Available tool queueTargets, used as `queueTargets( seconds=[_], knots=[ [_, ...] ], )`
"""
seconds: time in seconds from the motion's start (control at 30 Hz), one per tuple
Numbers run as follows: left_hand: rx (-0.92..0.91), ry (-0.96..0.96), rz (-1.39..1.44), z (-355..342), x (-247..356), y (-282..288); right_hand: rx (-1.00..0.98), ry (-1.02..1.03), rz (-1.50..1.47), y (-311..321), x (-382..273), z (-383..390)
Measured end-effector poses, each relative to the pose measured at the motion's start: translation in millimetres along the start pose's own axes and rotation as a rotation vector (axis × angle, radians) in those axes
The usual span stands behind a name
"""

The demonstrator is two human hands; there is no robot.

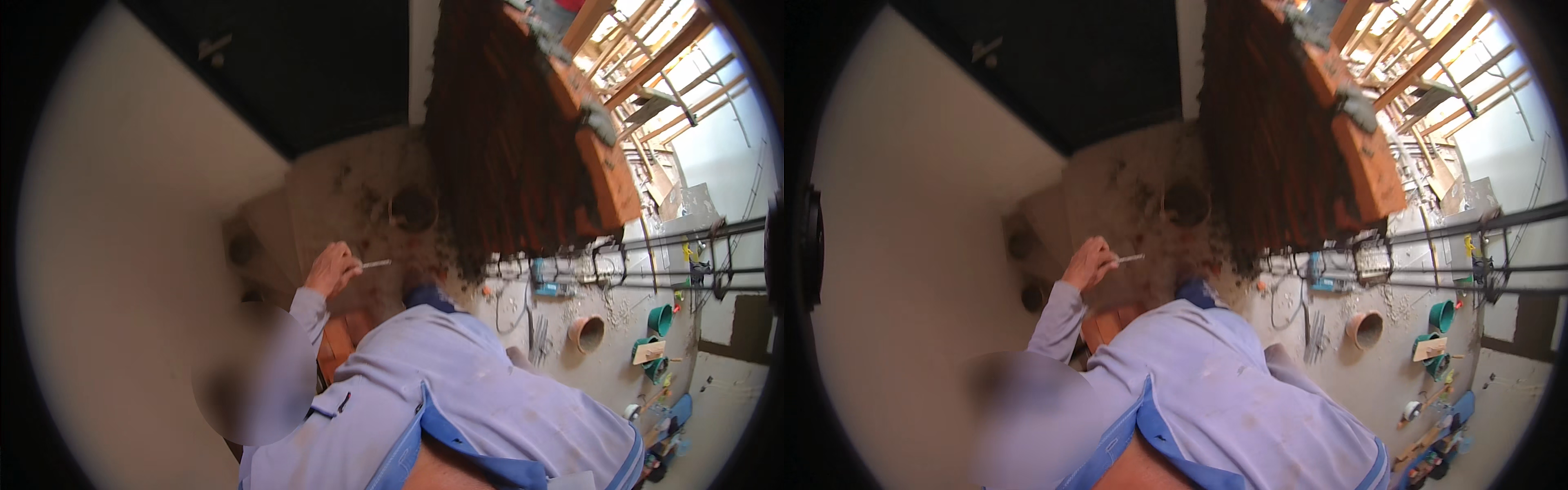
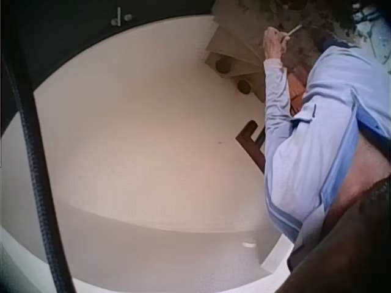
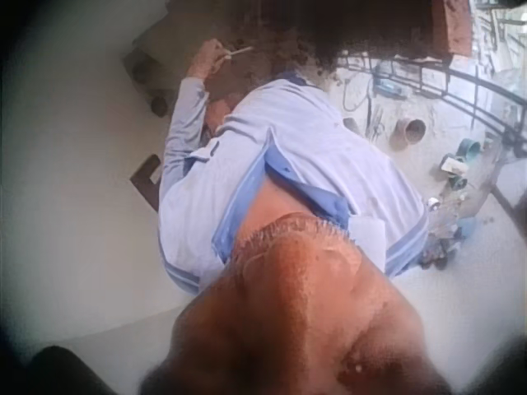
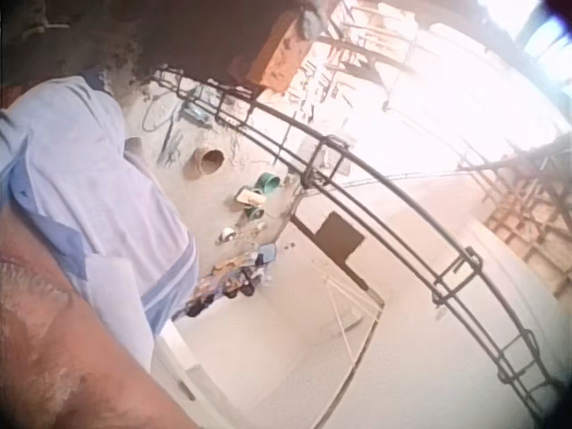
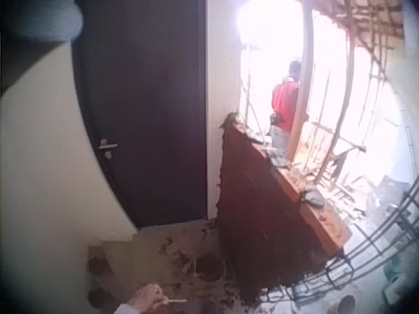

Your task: The person constructs a brick wall by applying mortar with a trowel, positioning bricks, and using a hammer to shape them. They use a power drill to bore holes into the adjacent wall for reinforcement and continue adding layers of bricks and mortar.

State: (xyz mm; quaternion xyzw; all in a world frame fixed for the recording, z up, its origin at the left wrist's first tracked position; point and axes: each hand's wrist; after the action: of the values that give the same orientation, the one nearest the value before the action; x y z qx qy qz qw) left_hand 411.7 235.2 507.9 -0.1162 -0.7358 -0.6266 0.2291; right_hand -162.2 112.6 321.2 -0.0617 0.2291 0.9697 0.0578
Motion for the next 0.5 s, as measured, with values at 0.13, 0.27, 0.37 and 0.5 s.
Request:
queueTargets(
  seconds=[0.13, 0.27, 0.37, 0.5],
  knots=[
    [-0.011, -0.133, 0.093, -96.1, -21.9, 74.1, 0.021, 0.035, -0.049, 6.6, -84.0, -28.2],
    [0.07, -0.419, 0.019, -211.4, -0.6, 140.6, 0.056, 0.054, -0.104, 3.5, -166.3, -51.4],
    [0.183, -0.759, -0.038, -298.3, 10.7, 183.2, 0.119, 0.072, -0.124, -1.5, -232.7, -65.6],
    [0.273, -1.168, 0.008, -401.9, 16.2, 210.7, 0.259, 0.1, -0.268, 18.2, -360.5, -33.9]
  ],
)
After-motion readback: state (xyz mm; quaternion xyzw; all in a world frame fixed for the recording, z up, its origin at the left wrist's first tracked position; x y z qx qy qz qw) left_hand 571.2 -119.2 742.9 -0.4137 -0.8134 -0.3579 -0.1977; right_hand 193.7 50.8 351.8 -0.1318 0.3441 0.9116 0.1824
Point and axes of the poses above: each hand's wrist, its own z-axis away from the middle knuckle, its own y-axis out of the back of the hand, x = y × z, and after that the axes turned 5 degrees about x, right-handed
